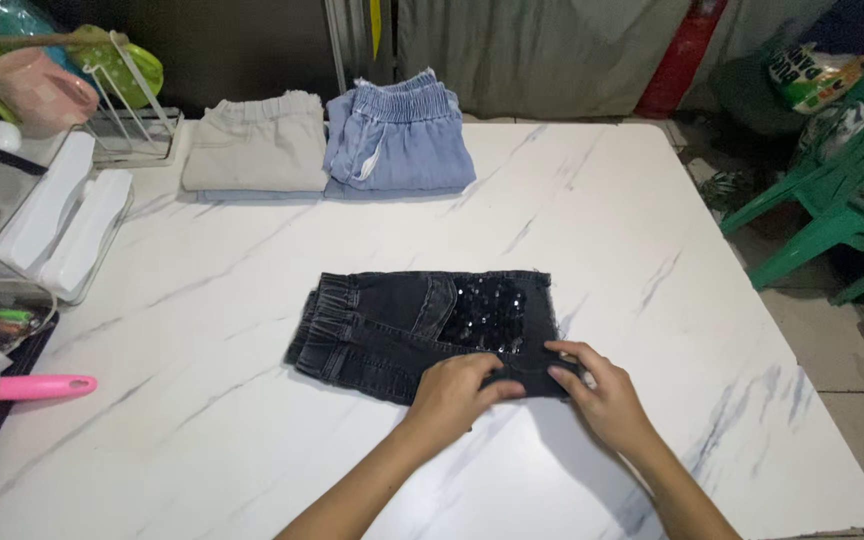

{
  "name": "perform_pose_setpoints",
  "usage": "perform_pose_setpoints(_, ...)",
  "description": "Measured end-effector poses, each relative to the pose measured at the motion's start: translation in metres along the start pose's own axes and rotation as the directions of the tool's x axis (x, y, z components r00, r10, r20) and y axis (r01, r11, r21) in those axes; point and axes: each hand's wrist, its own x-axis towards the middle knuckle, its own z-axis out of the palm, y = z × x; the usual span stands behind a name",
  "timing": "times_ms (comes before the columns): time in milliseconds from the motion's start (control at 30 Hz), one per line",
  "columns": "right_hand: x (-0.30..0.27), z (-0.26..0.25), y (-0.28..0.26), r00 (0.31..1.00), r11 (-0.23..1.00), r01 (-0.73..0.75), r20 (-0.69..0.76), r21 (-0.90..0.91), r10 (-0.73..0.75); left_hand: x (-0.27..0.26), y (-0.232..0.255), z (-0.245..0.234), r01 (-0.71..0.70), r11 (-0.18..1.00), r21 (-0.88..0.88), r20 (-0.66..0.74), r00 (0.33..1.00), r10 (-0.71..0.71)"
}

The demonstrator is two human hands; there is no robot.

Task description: The person folds several pairs of shorts on a white marble table. They handle light blue, black, and yellow shorts one at a time, smoothing and folding each into a compact rectangle, then stacking them on the table.

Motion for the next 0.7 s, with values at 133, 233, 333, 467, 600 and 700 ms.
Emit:
perform_pose_setpoints(133,0.017,0.021,0.004,0.995,0.988,-0.074,-0.056,0.139,0.083,0.013,-0.003,0.005,0.078,0.986,0.147,-0.067,0.995,-0.069)
perform_pose_setpoints(233,0.025,0.025,-0.001,0.989,0.996,-0.046,-0.140,-0.074,0.036,0.019,-0.005,0.013,0.106,0.966,0.236,-0.085,0.992,-0.088)
perform_pose_setpoints(333,0.028,0.021,-0.005,0.983,0.971,-0.074,-0.178,-0.228,0.033,0.013,-0.001,0.027,-0.039,0.878,0.478,-0.166,0.977,0.133)
perform_pose_setpoints(467,0.026,0.020,-0.002,0.978,0.959,-0.200,-0.102,-0.200,0.183,-0.009,0.010,0.046,-0.337,0.751,0.568,-0.009,0.910,0.415)
perform_pose_setpoints(600,0.008,0.023,0.005,0.981,0.972,-0.193,0.065,0.133,0.185,-0.033,0.018,0.046,-0.362,0.857,0.367,-0.065,0.909,0.412)
perform_pose_setpoints(700,-0.013,0.009,0.008,0.858,0.773,-0.493,0.367,0.399,0.358,-0.046,0.016,0.031,-0.351,0.783,0.513,-0.083,0.888,0.452)
